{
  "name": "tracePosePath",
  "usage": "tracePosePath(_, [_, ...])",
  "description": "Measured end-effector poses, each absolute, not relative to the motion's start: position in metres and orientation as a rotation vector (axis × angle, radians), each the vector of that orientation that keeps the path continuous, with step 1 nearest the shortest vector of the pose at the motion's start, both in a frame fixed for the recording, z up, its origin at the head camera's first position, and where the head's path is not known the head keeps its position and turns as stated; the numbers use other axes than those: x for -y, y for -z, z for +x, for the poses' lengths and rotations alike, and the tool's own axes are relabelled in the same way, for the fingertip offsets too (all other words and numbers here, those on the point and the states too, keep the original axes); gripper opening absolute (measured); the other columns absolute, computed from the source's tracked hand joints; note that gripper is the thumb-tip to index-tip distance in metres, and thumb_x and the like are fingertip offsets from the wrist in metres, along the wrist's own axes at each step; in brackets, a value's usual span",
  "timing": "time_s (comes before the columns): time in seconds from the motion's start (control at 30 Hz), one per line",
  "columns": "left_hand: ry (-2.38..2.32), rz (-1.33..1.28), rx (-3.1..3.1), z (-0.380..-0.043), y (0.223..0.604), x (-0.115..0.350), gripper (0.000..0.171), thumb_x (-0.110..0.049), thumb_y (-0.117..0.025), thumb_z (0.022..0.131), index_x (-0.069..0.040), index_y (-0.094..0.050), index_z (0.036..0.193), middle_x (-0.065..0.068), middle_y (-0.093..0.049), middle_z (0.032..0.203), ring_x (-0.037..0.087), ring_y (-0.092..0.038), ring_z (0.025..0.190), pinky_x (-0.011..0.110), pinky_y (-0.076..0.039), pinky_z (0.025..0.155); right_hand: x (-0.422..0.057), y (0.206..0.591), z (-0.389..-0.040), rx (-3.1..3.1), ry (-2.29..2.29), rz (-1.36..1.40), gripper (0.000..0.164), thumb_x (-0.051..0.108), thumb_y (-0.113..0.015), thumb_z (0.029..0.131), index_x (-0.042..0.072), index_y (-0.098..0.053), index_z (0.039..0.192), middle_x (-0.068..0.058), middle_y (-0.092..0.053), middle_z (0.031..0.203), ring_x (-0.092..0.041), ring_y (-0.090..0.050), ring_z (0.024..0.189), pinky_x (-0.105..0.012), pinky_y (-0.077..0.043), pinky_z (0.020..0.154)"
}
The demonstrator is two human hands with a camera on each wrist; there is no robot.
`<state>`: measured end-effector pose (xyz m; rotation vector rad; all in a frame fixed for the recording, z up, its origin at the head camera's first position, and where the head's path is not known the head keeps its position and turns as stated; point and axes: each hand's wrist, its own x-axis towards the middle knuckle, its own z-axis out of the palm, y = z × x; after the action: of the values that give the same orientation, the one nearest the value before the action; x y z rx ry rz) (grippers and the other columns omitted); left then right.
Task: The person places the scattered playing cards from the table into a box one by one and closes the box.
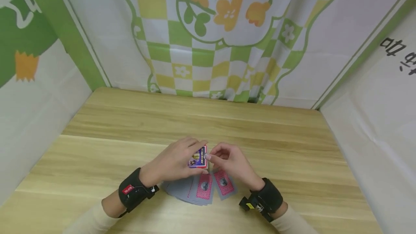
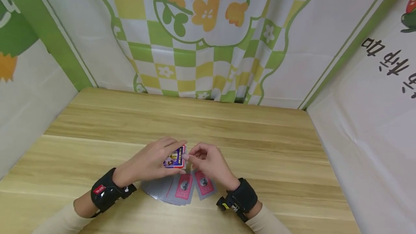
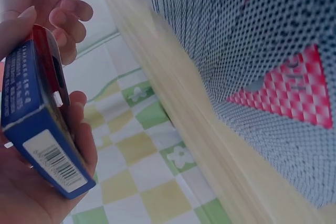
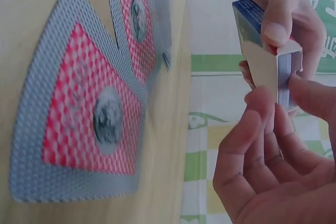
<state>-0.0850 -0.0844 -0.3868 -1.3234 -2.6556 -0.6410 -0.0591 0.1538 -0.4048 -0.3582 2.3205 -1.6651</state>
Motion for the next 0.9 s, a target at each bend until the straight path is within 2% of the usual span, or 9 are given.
tracePosePath(0.13, [0.620, -1.272, 2.698, -0.088, 0.384, 0.089, 0.084, -0.057, -0.082, 0.086, -0.003, -0.059, 0.146, 0.010, -0.070, 0.130, 0.019, -0.068, 0.112, 0.037, -0.059, 0.091, -0.166, 0.401, -0.066, -2.401, 1.473, -0.484, 0.018, 0.023, -0.070, 0.102, 0.007, -0.072, 0.110, -0.019, -0.073, 0.102, -0.028, -0.071, 0.089, -0.034, -0.061, 0.079])
tracePosePath(0.2, [0.612, -1.240, 2.709, -0.090, 0.382, 0.091, 0.084, -0.055, -0.085, 0.084, -0.004, -0.059, 0.146, 0.010, -0.070, 0.129, 0.018, -0.067, 0.108, 0.036, -0.059, 0.088, -0.175, 0.399, -0.069, -2.482, 1.280, -0.564, 0.021, 0.020, -0.074, 0.099, 0.007, -0.072, 0.115, -0.014, -0.074, 0.108, -0.026, -0.069, 0.096, -0.035, -0.059, 0.084])
tracePosePath(0.27, [0.609, -1.214, 2.720, -0.092, 0.380, 0.093, 0.083, -0.053, -0.086, 0.083, -0.005, -0.060, 0.146, 0.009, -0.071, 0.128, 0.016, -0.067, 0.105, 0.034, -0.059, 0.086, -0.181, 0.397, -0.071, -2.561, 1.046, -0.630, 0.032, 0.018, -0.082, 0.092, 0.008, -0.072, 0.121, -0.011, -0.071, 0.114, -0.024, -0.066, 0.099, -0.035, -0.056, 0.085])
tracePosePath(0.37, [0.612, -1.198, 2.729, -0.093, 0.379, 0.095, 0.081, -0.051, -0.087, 0.083, -0.007, -0.060, 0.146, 0.008, -0.071, 0.125, 0.015, -0.065, 0.103, 0.034, -0.058, 0.085, -0.187, 0.399, -0.071, -2.562, 0.781, -0.644, 0.055, 0.024, -0.092, 0.081, 0.015, -0.068, 0.129, -0.009, -0.061, 0.123, -0.023, -0.060, 0.099, -0.035, -0.053, 0.082])
tracePosePath(0.47, [0.602, -1.194, 2.733, -0.092, 0.380, 0.098, 0.081, -0.051, -0.087, 0.084, -0.006, -0.060, 0.146, 0.008, -0.071, 0.124, 0.016, -0.066, 0.105, 0.036, -0.058, 0.087, -0.185, 0.404, -0.070, -2.522, 0.702, -0.628, 0.063, 0.026, -0.097, 0.074, 0.020, -0.067, 0.128, -0.009, -0.049, 0.122, -0.021, -0.052, 0.099, -0.033, -0.051, 0.080])
tracePosePath(0.53, [0.593, -1.189, 2.731, -0.092, 0.381, 0.100, 0.081, -0.051, -0.087, 0.084, -0.005, -0.060, 0.146, 0.009, -0.071, 0.125, 0.019, -0.067, 0.109, 0.038, -0.059, 0.090, -0.183, 0.408, -0.070, -2.522, 0.693, -0.653, 0.060, 0.024, -0.099, 0.072, 0.020, -0.067, 0.123, -0.009, -0.046, 0.122, -0.021, -0.050, 0.101, -0.033, -0.051, 0.080])
tracePosePath(0.73, [0.573, -1.207, 2.730, -0.093, 0.381, 0.101, 0.083, -0.051, -0.085, 0.085, -0.003, -0.058, 0.147, 0.012, -0.071, 0.129, 0.023, -0.068, 0.115, 0.041, -0.059, 0.095, -0.183, 0.414, -0.072, -2.571, 0.684, -0.690, 0.050, 0.016, -0.100, 0.068, 0.015, -0.067, 0.106, -0.009, -0.047, 0.118, -0.022, -0.050, 0.104, -0.035, -0.051, 0.083])
tracePosePath(0.8, [0.570, -1.204, 2.742, -0.092, 0.381, 0.101, 0.083, -0.052, -0.085, 0.085, -0.004, -0.058, 0.148, 0.012, -0.071, 0.129, 0.024, -0.068, 0.116, 0.041, -0.059, 0.095, -0.184, 0.416, -0.072, -2.556, 0.704, -0.689, 0.047, 0.014, -0.098, 0.070, 0.014, -0.065, 0.103, -0.008, -0.046, 0.116, -0.021, -0.050, 0.102, -0.032, -0.050, 0.083])
tracePosePath(0.9, [0.561, -1.203, 2.750, -0.093, 0.379, 0.100, 0.084, -0.052, -0.085, 0.085, -0.004, -0.058, 0.148, 0.012, -0.071, 0.128, 0.024, -0.068, 0.115, 0.041, -0.060, 0.094, -0.192, 0.411, -0.074, -2.509, 0.769, -0.721, 0.035, 0.011, -0.090, 0.081, 0.013, -0.061, 0.099, -0.006, -0.048, 0.109, -0.017, -0.049, 0.093, -0.027, -0.047, 0.077])
